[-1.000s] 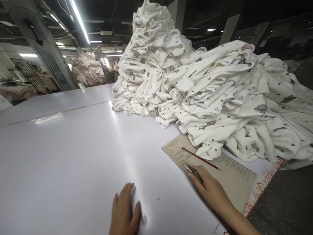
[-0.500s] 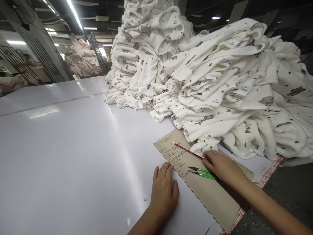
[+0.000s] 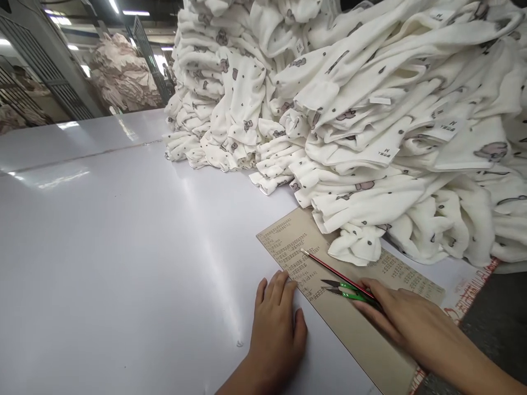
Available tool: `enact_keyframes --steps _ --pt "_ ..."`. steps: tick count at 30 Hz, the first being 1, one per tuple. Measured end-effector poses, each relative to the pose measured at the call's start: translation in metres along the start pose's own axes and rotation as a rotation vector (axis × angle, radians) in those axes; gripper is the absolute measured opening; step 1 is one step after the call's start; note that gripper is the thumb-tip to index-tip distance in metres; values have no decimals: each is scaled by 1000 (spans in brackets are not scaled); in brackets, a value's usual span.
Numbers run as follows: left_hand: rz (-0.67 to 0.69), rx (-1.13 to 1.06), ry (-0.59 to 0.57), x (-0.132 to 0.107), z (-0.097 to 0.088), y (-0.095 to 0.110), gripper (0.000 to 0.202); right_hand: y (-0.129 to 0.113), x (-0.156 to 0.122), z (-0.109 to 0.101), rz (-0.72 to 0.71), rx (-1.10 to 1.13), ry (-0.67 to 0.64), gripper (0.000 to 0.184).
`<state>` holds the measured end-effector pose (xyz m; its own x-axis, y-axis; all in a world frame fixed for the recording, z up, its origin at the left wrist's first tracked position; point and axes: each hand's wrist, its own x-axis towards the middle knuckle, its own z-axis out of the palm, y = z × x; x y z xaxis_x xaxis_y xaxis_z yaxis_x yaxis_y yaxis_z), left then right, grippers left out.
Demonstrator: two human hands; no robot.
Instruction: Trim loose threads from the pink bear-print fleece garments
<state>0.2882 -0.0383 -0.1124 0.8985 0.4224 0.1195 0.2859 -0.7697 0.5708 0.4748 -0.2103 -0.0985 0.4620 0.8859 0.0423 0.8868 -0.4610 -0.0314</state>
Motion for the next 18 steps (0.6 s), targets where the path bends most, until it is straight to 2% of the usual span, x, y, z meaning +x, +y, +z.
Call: enact_keyframes --steps 4,8,13,15,18 --pt "0 0 -5 1 0 0 47 3 15 13 51 70 55 39" --pt "6 3 -8 1 1 0 46 6 30 10 231 226 153 39" --pt "10 10 -14 2 2 -2 47 -18 28 -18 354 754 297 29" --pt "5 14 -9 2 2 -2 47 -30 27 -27 381 999 324 39" --pt "-4 10 -2 3 2 -2 46 -41 25 -31 422 1290 270 48"
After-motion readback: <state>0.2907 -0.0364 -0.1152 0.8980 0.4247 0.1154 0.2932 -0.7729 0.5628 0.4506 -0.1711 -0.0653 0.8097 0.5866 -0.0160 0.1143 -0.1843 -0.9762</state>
